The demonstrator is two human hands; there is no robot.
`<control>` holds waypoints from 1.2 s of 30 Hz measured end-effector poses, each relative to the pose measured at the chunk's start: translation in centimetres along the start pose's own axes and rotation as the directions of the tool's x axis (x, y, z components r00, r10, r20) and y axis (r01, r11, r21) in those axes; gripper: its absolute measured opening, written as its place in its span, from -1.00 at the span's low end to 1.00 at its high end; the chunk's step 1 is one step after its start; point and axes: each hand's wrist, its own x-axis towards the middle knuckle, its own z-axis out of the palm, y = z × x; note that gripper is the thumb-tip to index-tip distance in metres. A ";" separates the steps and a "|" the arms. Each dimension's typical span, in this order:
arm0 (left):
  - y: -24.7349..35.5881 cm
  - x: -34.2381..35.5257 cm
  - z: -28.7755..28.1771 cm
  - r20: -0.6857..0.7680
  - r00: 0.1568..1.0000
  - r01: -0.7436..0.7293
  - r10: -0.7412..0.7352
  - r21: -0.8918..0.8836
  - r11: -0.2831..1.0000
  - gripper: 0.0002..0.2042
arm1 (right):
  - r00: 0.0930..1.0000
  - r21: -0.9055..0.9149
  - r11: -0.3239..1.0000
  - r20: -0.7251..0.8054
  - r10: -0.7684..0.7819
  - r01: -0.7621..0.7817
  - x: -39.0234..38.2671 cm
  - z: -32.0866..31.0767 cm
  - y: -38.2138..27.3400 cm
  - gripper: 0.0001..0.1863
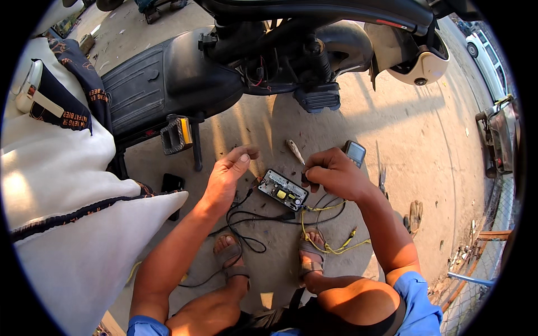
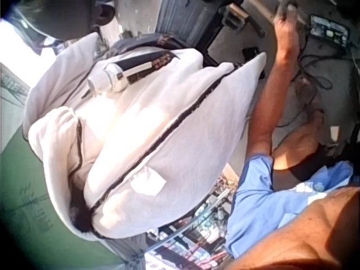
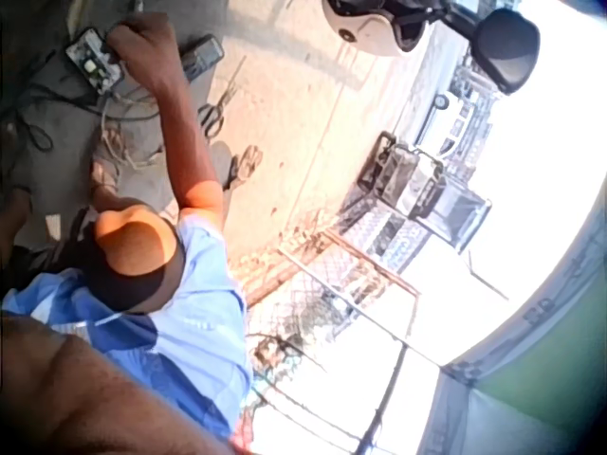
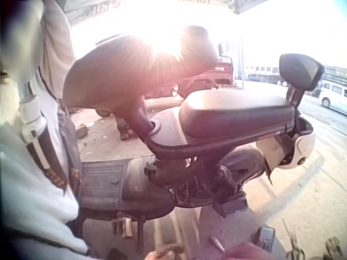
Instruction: The person repairs the electrical wiring of a motorcycle using pliers and a multimeter. They strip wire insulation, connect wires to a small black component, and test the connections with a multimeter probe. The work is performed on the floor next to the motorcycle.
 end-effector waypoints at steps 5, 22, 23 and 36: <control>1.2 0.3 5.2 0.283 0.959 0.032 -0.013 -0.064 0.997 -0.61 | 0.982 -0.166 0.986 0.185 0.030 0.001 0.8 0.8 0.9 -0.78; 0.3 0.6 3.2 0.201 0.960 0.104 -0.195 0.390 0.915 -0.63 | 0.966 -0.111 0.993 0.254 0.057 -0.029 0.3 0.6 0.9 -0.76; -0.1 0.5 3.6 0.220 0.968 0.060 -0.118 0.256 0.965 -0.63 | 0.961 -0.115 0.993 0.271 0.054 -0.023 0.3 0.7 0.8 -0.76; 2.0 -0.5 3.9 0.383 0.917 0.048 -0.109 0.166 0.985 -0.68 | 0.935 -0.153 0.979 0.306 0.180 -0.138 -0.2 0.3 -0.6 -0.74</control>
